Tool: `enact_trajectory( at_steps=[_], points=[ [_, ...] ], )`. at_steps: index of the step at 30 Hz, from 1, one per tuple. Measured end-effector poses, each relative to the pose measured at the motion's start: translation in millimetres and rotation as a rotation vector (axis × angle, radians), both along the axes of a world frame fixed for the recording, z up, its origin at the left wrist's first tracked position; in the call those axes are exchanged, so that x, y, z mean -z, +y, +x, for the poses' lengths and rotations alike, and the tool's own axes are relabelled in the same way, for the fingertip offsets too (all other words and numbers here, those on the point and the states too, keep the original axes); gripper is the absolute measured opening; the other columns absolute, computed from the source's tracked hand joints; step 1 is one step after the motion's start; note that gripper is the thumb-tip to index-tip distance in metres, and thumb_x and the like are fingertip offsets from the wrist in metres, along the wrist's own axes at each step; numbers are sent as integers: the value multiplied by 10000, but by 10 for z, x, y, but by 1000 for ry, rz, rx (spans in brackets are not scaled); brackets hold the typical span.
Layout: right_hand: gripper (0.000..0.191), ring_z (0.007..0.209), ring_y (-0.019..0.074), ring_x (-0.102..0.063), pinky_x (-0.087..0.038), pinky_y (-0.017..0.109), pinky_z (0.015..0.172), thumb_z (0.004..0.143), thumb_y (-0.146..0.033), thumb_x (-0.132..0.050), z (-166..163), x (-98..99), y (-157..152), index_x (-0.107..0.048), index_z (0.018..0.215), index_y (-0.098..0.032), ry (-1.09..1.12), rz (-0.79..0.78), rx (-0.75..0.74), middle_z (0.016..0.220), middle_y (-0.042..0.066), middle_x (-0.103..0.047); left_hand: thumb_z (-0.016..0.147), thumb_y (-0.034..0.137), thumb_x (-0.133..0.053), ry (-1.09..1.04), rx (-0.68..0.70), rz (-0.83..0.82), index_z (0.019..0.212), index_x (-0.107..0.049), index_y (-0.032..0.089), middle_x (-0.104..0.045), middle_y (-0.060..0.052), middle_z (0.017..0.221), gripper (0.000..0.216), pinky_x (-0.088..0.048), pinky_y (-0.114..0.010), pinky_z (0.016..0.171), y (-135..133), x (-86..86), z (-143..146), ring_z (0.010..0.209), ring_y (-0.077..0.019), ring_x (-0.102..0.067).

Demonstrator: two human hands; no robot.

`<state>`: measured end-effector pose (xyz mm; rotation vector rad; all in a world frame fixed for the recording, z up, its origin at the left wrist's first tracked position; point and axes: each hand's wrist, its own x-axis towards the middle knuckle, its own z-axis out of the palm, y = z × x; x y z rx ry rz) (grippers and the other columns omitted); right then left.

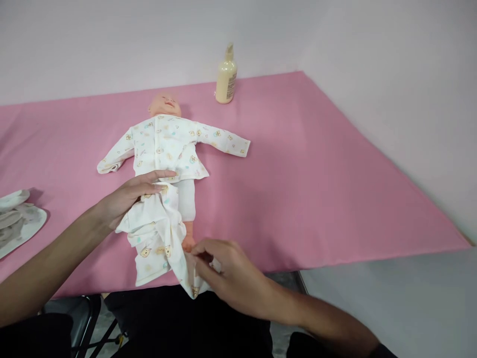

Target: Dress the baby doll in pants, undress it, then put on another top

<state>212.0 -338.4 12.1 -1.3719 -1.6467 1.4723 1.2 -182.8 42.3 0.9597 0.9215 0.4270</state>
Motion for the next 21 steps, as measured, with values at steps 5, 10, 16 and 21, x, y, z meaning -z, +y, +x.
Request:
enact_trajectory(
  at_steps=[5,10,16,21],
  points=[
    [228,754,131,-620,-502,277,699,961,-392,-492,106,-68,294,-597,882,-206,135,-4,187,813,13,-645,875,313,-634,-66,-31,-15,1234,-610,163,-664,-37,851,389,-522,-180,573,-21,33,-31,675,-103,-638],
    [291,1043,181,-595,-485,368,912,913,-320,-543,97,-143,871,-589,1194,-256,86,256,3,1206,59,-617,945,435,-513,-146,60,-103,1175,-597,175,-682,-46,787,357,-542,-230,545,43,61,-32,637,-144,-662],
    [177,812,134,-568,-470,284,719,840,-279,-613,5,-97,1291,-635,994,-195,44,162,-323,946,20,-648,955,336,-505,-98,88,-85,949,-585,149,-682,-69,761,203,-546,-240,549,93,-77,-35,651,-157,-671],
    [79,755,122,-527,-434,262,670,807,-233,-612,-22,-78,1328,-631,858,-176,-45,228,-234,863,14,-630,875,253,-625,45,121,-60,890,-651,128,-648,-27,716,128,-498,-159,540,130,-120,-68,597,-79,-604]
  ],
)
